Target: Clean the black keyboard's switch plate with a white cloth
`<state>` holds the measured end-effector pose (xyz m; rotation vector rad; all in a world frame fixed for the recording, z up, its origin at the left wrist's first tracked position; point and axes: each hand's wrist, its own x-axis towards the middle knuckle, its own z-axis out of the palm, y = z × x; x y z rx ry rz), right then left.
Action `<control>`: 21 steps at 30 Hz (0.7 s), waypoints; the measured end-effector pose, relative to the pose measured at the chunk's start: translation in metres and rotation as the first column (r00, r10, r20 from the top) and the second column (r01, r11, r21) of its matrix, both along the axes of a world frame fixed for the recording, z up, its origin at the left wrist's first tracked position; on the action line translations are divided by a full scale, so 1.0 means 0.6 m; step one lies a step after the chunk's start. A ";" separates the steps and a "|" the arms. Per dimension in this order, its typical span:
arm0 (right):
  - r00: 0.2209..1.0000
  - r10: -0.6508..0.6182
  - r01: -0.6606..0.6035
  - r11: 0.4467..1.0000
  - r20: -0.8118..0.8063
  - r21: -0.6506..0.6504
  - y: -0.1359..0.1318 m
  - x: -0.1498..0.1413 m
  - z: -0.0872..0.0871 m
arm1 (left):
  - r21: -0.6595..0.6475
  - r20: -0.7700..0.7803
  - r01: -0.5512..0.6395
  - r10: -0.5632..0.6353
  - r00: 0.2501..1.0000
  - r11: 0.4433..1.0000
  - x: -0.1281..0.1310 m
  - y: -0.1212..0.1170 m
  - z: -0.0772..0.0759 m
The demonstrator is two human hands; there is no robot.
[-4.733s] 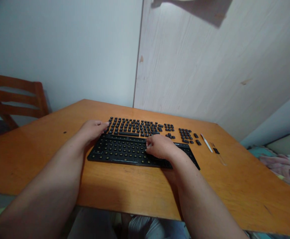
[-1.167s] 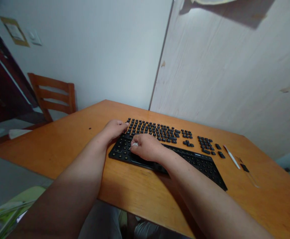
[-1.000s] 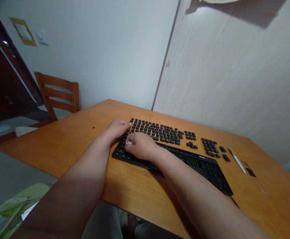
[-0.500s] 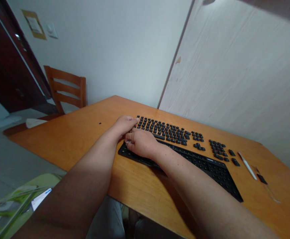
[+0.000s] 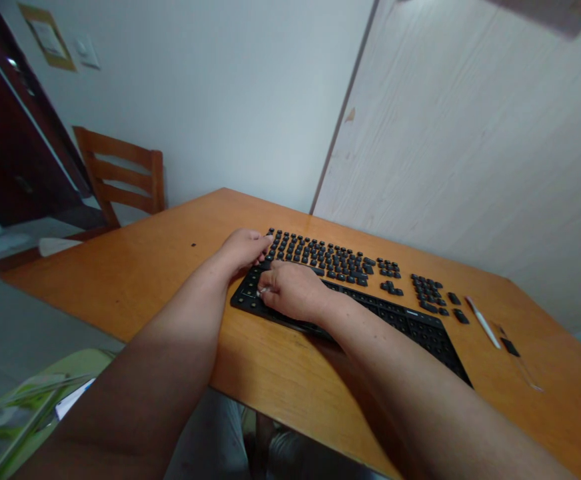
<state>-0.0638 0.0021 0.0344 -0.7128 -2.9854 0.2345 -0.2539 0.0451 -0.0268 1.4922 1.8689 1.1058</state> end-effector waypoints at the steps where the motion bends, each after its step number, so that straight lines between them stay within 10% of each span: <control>1: 1.000 -0.012 0.012 1.000 -0.002 -0.002 -0.001 0.002 0.000 | 0.000 -0.002 0.002 -0.002 1.000 1.000 0.000 0.000 0.000; 15: 0.976 -0.185 0.117 0.892 -0.118 -0.436 -0.001 0.013 0.000 | -0.007 0.004 0.001 -0.001 1.000 1.000 -0.003 0.002 -0.003; 21: 0.988 -0.078 0.033 0.949 -0.133 -0.313 0.004 0.007 -0.005 | -0.024 -0.004 -0.012 0.012 1.000 1.000 -0.003 0.002 0.000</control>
